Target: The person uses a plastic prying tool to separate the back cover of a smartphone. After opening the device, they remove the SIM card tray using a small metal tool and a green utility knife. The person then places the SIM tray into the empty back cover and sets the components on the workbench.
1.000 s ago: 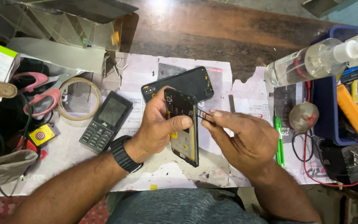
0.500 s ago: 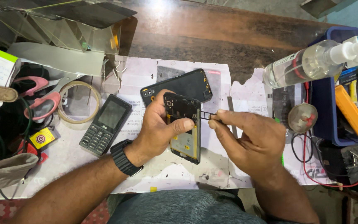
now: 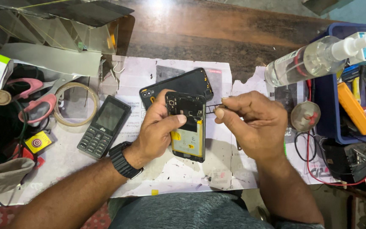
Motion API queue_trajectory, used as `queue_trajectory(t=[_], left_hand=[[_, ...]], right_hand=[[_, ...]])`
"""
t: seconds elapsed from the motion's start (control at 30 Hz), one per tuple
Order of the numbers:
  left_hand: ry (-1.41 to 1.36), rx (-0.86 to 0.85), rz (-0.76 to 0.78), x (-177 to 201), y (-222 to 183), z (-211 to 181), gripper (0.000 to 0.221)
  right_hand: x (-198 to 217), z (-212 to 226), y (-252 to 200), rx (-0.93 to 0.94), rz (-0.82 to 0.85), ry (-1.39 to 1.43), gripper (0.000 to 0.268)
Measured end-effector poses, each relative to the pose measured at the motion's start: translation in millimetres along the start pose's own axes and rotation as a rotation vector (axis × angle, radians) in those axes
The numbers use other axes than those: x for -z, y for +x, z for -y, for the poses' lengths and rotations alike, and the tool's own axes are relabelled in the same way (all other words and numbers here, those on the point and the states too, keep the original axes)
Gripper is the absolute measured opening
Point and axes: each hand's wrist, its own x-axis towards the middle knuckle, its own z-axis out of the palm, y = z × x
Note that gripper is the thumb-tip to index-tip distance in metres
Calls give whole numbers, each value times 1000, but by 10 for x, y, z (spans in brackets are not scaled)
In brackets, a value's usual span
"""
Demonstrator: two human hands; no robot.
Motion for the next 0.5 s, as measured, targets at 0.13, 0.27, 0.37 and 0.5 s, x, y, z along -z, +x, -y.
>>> queue_trajectory(t=[0.13,0.27,0.37,0.5], left_hand=[[-33,-10,-1,-1,5,20,31],[-76,-14,-21,-26,7,1,34],[-93,-10,-28,-43,24,-10,38],[-90,-21,-31,-38,32,6,37]], right_hand=[[-23,-44,-21,-38,-27,79,13],[-62,-91,-24,-54,-59,106,15],[-83,-134,-7,-55,-67,142,17],[-83,-156,0,-87,-74,156,15]])
